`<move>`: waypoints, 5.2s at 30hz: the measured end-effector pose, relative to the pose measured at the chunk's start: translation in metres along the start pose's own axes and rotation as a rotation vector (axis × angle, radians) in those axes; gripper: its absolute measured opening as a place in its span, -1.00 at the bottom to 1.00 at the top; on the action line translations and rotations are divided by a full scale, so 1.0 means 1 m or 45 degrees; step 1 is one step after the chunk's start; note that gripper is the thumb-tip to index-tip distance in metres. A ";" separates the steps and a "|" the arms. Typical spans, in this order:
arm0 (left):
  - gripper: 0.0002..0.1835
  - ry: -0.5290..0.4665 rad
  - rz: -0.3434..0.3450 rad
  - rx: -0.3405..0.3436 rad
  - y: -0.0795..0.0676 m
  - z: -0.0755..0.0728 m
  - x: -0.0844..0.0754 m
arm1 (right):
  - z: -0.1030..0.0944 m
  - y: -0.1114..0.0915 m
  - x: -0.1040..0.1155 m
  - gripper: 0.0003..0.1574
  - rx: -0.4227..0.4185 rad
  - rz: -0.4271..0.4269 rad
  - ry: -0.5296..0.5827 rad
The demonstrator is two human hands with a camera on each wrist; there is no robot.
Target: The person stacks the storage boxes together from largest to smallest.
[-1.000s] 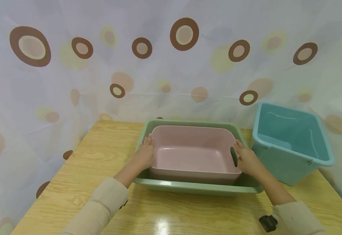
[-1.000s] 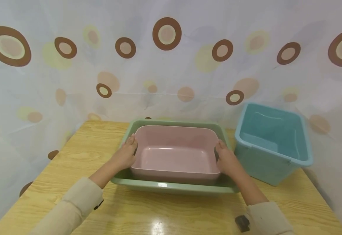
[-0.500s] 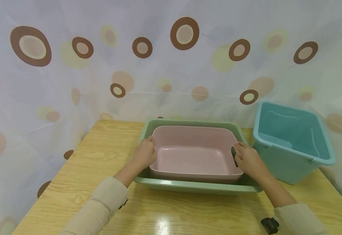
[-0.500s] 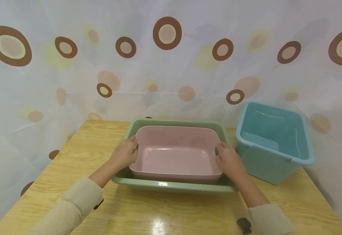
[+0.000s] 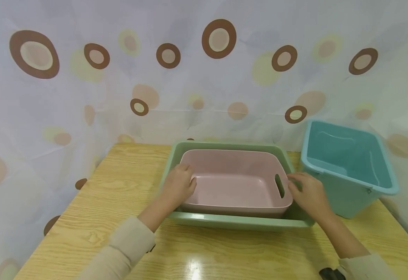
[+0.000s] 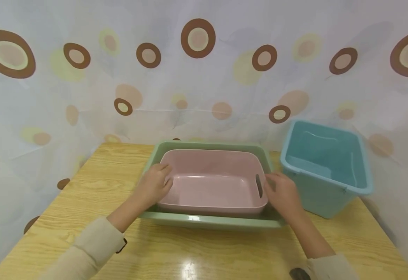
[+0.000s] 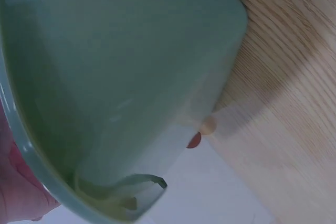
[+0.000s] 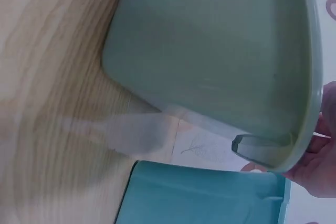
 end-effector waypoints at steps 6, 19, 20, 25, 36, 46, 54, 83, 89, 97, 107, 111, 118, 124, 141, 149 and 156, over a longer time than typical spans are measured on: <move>-0.70 -0.046 0.058 -0.052 0.001 0.001 -0.017 | -0.011 -0.012 -0.005 -0.72 -0.101 0.010 0.035; -0.65 -0.122 0.087 -0.028 0.012 0.010 -0.058 | -0.044 -0.031 -0.025 -0.66 -0.340 -0.152 -0.005; -0.66 -0.131 0.094 -0.032 0.013 0.010 -0.061 | -0.047 -0.033 -0.026 -0.67 -0.350 -0.149 -0.017; -0.66 -0.175 0.099 -0.018 0.019 0.012 -0.079 | -0.060 -0.043 -0.035 -0.63 -0.399 -0.136 -0.066; -0.62 -0.177 0.133 0.013 0.033 0.027 -0.110 | -0.083 -0.049 -0.049 0.03 -0.496 -0.216 -0.159; -0.59 -0.062 0.235 0.039 0.052 0.033 -0.145 | -0.099 -0.053 -0.068 0.15 -0.597 -0.157 -0.269; -0.54 0.050 0.319 0.132 0.074 0.037 -0.168 | -0.101 -0.050 -0.078 0.27 -0.541 -0.158 -0.359; -0.45 0.337 0.565 0.519 0.123 0.070 -0.231 | -0.075 -0.024 -0.096 0.20 -0.572 -0.315 -0.371; -0.39 0.346 0.589 0.659 0.126 0.085 -0.248 | -0.072 -0.022 -0.099 0.18 -0.588 -0.305 -0.406; -0.38 0.297 0.579 0.764 0.123 0.102 -0.258 | -0.066 -0.026 -0.100 0.14 -0.630 -0.256 -0.371; -0.44 0.225 0.532 0.817 0.119 0.107 -0.261 | -0.069 -0.022 -0.098 0.11 -0.629 -0.244 -0.406; -0.40 0.223 0.501 0.818 0.119 0.106 -0.259 | -0.069 -0.022 -0.098 0.10 -0.620 -0.238 -0.407; -0.39 0.203 0.489 0.788 0.115 0.109 -0.260 | -0.072 -0.024 -0.097 0.08 -0.596 -0.202 -0.470; -0.37 0.194 0.483 0.781 0.113 0.109 -0.261 | -0.077 -0.025 -0.096 0.10 -0.574 -0.173 -0.513; -0.50 0.257 0.554 0.637 0.097 0.094 -0.281 | -0.098 -0.037 -0.091 0.09 -0.518 -0.218 -0.510; -0.65 0.341 0.662 0.458 0.090 0.088 -0.286 | -0.106 -0.046 -0.089 0.10 -0.499 -0.191 -0.504; -0.69 0.301 0.658 0.305 0.084 0.087 -0.288 | -0.112 -0.051 -0.087 0.10 -0.490 -0.224 -0.518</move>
Point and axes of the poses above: each hand's wrist, its own y-axis towards the middle knuckle, its own z-axis out of the palm, x = y × z, the point moved 3 cm from there along y, towards the middle knuckle, and after that the axes turned 10 degrees about -x, right-handed, at the moved point
